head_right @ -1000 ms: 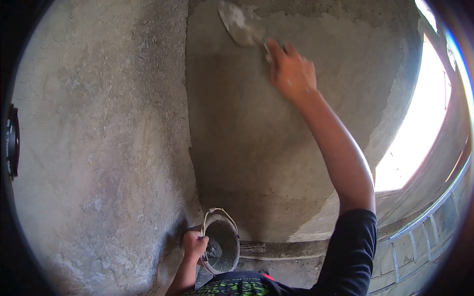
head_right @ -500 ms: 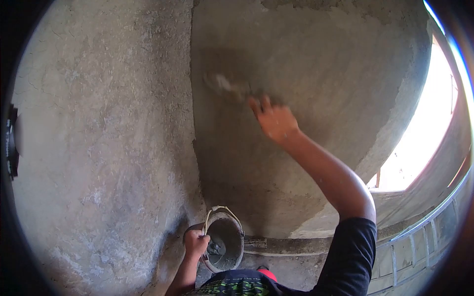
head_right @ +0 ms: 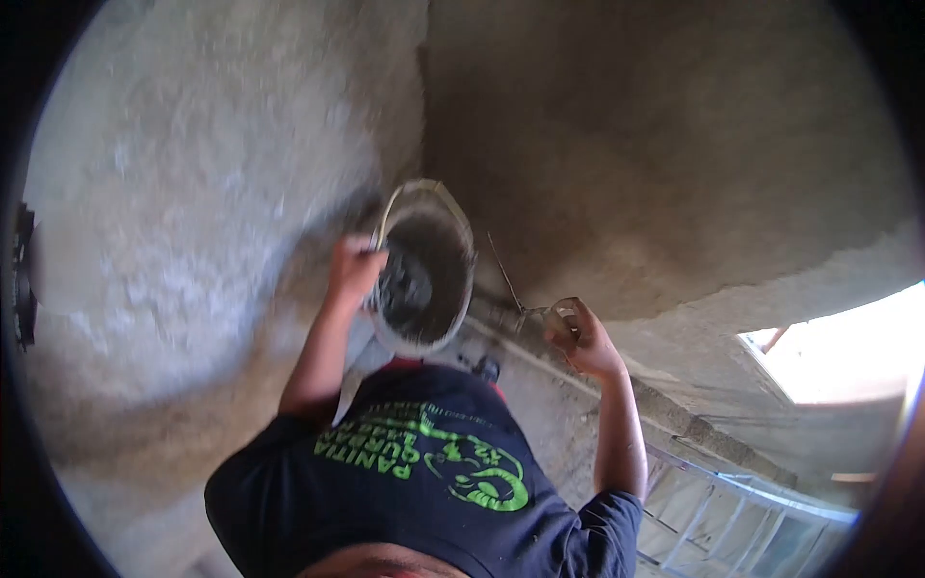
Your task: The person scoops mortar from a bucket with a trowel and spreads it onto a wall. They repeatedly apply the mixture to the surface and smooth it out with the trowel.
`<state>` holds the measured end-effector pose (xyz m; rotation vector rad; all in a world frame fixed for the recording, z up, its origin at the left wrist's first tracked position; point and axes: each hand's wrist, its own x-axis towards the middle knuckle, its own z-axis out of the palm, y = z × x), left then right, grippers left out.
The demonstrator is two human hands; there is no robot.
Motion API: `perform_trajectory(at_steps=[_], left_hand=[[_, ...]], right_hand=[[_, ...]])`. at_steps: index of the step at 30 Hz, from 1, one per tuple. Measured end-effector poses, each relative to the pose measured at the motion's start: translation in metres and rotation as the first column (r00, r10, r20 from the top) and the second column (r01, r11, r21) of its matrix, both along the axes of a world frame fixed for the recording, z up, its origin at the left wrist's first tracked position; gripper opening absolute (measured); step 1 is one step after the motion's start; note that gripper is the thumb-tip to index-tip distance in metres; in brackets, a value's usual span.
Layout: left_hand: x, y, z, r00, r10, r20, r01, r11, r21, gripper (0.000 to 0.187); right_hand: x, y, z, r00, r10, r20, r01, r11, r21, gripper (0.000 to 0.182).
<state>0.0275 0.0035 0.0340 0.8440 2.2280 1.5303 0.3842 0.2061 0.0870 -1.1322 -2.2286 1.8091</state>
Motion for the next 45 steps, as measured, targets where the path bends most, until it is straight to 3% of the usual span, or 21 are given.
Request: perform_trajectory(at_steps=[4,6,7,8,10,12,14,17,20,24,27,30,32,36,37,38,40,42,45], left_hand=[[0.014,0.006,0.039,0.983,-0.043,-0.176,0.035,0.998,-0.045,0.018],[0.023,0.012,0.054,0.969,-0.069,-0.237,0.050,0.995,-0.084,0.018],[0.024,0.012,0.060,0.956,-0.118,-0.270,0.094,0.990,-0.102,0.018],[0.027,0.013,0.065,0.938,-0.171,-0.302,0.140,0.983,-0.122,0.018],[0.042,0.021,0.078,0.946,-0.173,-0.276,0.142,0.981,-0.130,0.018],[0.058,0.030,0.084,0.943,-0.212,-0.258,0.168,0.969,-0.183,0.018],[0.068,0.038,0.084,0.930,-0.245,-0.274,0.204,0.964,-0.172,0.018],[0.087,0.050,0.089,0.926,-0.292,-0.241,0.235,0.942,-0.239,0.019],[0.105,0.063,0.090,0.910,-0.329,-0.252,0.264,0.929,-0.261,0.019],[0.124,0.080,0.082,0.883,-0.414,-0.221,0.339,0.888,-0.309,0.019],[0.133,0.089,0.078,0.885,-0.439,-0.157,0.357,0.855,-0.377,0.019],[0.136,0.092,0.070,0.895,-0.427,-0.127,0.349,0.849,-0.396,0.019],[0.137,0.091,0.070,0.891,-0.430,-0.143,0.342,0.845,-0.410,0.019],[0.138,0.087,0.075,0.906,-0.400,-0.139,0.317,0.859,-0.402,0.018],[0.136,0.086,0.077,0.914,-0.386,-0.122,0.309,0.859,-0.408,0.017],[0.131,0.083,0.078,0.914,-0.382,-0.134,0.301,0.862,-0.409,0.017],[0.118,0.072,0.077,0.950,-0.294,-0.108,0.231,0.892,-0.390,0.017],[0.096,0.053,0.063,0.961,-0.256,-0.101,0.217,0.931,-0.294,0.017],[0.068,0.025,0.046,0.993,0.004,0.119,-0.008,1.000,0.027,0.011]], right_hand=[[0.000,-0.018,-0.028,0.987,0.157,-0.046,-0.162,0.975,-0.150,0.044],[-0.006,-0.011,-0.032,0.966,0.259,-0.015,-0.260,0.962,-0.087,0.045],[-0.009,-0.010,-0.036,0.936,0.350,0.020,-0.347,0.915,0.207,0.046],[-0.013,-0.009,-0.039,0.904,0.421,0.077,-0.403,0.779,0.480,0.047],[-0.018,-0.001,-0.029,0.903,0.416,0.106,-0.425,0.829,0.364,0.045],[-0.016,0.011,-0.022,0.837,0.528,0.145,-0.538,0.745,0.395,0.040],[-0.018,0.016,-0.016,0.837,0.534,0.121,-0.532,0.743,0.407,0.036],[-0.026,0.026,-0.007,0.734,0.599,0.321,-0.678,0.616,0.400,0.030],[-0.029,0.029,-0.005,0.675,0.611,0.414,-0.737,0.582,0.344,0.028],[-0.023,0.031,-0.016,0.634,0.655,0.412,-0.770,0.582,0.261,0.026],[-0.008,0.035,-0.043,0.628,0.720,0.294,-0.775,0.549,0.312,0.029],[-0.001,0.035,-0.060,0.629,0.764,0.145,-0.774,0.596,0.214,0.033],[0.003,0.027,-0.054,0.667,0.745,0.006,-0.727,0.653,-0.209,0.036],[0.013,0.007,-0.093,0.745,0.654,-0.133,-0.662,0.700,-0.268,0.037],[0.015,-0.001,-0.102,0.825,0.502,-0.259,-0.563,0.695,-0.447,0.032],[0.017,-0.007,-0.110,0.883,0.320,-0.343,-0.469,0.637,-0.612,0.030],[0.021,-0.015,-0.128,0.924,0.112,-0.366,-0.380,0.393,-0.838,0.036],[0.025,-0.019,-0.139,0.911,0.000,-0.413,-0.400,0.247,-0.882,0.039],[0.031,-0.015,-0.122,0.894,-0.112,-0.435,-0.405,0.216,-0.888,0.044]])
